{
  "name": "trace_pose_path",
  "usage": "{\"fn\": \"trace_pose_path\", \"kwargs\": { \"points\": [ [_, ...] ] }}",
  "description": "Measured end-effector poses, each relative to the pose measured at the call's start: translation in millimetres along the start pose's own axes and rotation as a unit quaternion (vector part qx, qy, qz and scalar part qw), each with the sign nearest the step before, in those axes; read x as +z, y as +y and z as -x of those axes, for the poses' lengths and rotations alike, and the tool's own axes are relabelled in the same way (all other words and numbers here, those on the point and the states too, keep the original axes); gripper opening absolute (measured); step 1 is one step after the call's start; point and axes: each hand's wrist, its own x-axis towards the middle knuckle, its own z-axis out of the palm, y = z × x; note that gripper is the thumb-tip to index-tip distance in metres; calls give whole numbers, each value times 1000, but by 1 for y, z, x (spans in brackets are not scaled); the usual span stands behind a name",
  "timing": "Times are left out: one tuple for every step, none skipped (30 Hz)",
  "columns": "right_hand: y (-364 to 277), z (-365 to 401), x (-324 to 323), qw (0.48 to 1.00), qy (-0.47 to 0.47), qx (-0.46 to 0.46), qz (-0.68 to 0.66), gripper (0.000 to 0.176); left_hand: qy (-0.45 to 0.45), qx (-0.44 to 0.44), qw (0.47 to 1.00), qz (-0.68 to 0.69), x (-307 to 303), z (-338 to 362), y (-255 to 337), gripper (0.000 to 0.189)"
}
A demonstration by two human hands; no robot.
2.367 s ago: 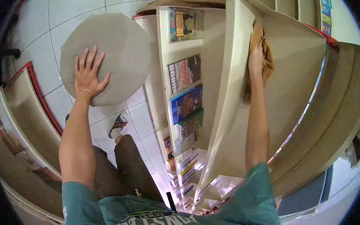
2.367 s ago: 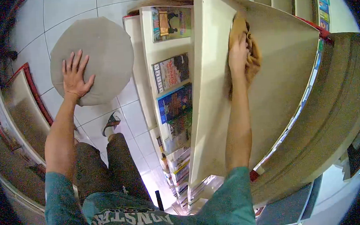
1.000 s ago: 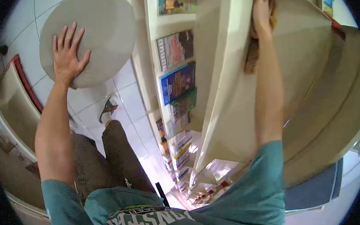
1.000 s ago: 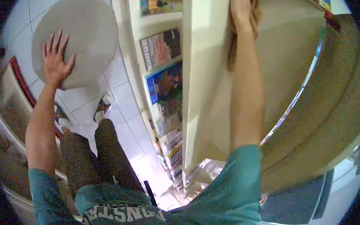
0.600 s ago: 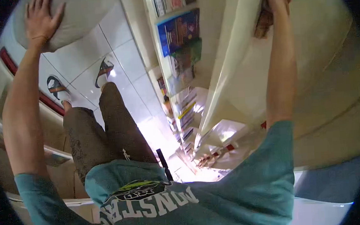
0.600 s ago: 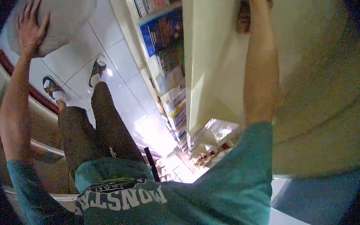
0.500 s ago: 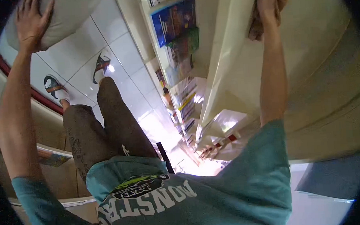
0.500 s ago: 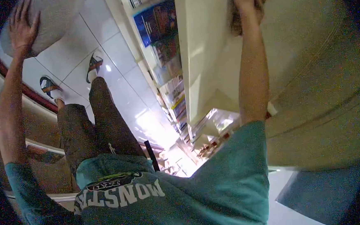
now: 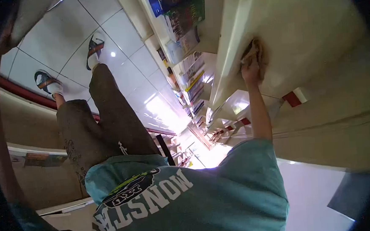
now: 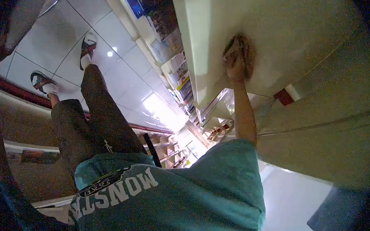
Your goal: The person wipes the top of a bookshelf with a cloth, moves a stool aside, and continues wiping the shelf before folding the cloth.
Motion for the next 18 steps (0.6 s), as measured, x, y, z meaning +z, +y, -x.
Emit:
{"fn": "trace_pose_path", "kwargs": {
  "points": [
    [5, 13, 1, 992, -26, 72, -102, 43, 12, 32, 998, -52, 4, 1, -5, 68],
    [20, 24, 7, 981, -44, 109, -155, 41, -4, 15, 999, -42, 4, 1, -7, 68],
    [34, 35, 12, 966, -57, 147, -205, 38, -12, 2, 999, -36, 5, 2, -6, 67],
    [75, 51, 23, 996, -83, 17, -36, 33, -19, -12, 999, -30, 4, 2, -3, 67],
    [87, 57, 27, 979, -103, -117, 135, 29, -26, -23, 999, -29, 5, 2, -1, 67],
    [97, 63, 34, 978, -107, -114, 135, 29, -32, -30, 999, -29, 6, 3, 2, 66],
    [88, 64, 40, 989, -89, -68, 92, 26, -36, -35, 998, -27, 7, 2, 6, 66],
    [75, 66, 42, 993, -81, -45, 71, 25, -38, -42, 998, -27, 7, 1, 9, 66],
    [58, 68, 44, 996, -71, -21, 49, 24, -42, -48, 998, -25, 6, 2, 12, 66],
    [37, 68, 41, 980, -115, 23, 158, 24, -45, -55, 997, -24, 4, 2, 14, 65],
    [26, 67, 39, 949, -154, 66, 266, 23, -45, -60, 997, -22, 2, 1, 15, 65],
    [25, 68, 36, 949, -153, 67, 267, 23, -45, -65, 997, -21, 1, 1, 17, 65],
    [27, 67, 32, 932, -216, 7, 293, 26, -45, -72, 996, -22, -1, 0, 18, 65],
    [36, 70, 38, 919, -245, -25, 306, 28, -45, -78, 996, -25, -3, -1, 18, 65],
    [43, 72, 43, 906, -273, -58, 318, 29, -44, -84, 995, -27, -7, -1, 18, 65],
    [70, 88, 67, 923, -238, -1, 301, 29, -47, -92, 994, -29, -9, 0, 19, 65],
    [68, 91, 69, 930, -218, 27, 294, 30, -50, -100, 993, -32, -11, 0, 20, 65],
    [66, 94, 70, 936, -197, 56, 285, 30, -54, -113, 992, -34, -14, -1, 23, 66]
  ]
}}
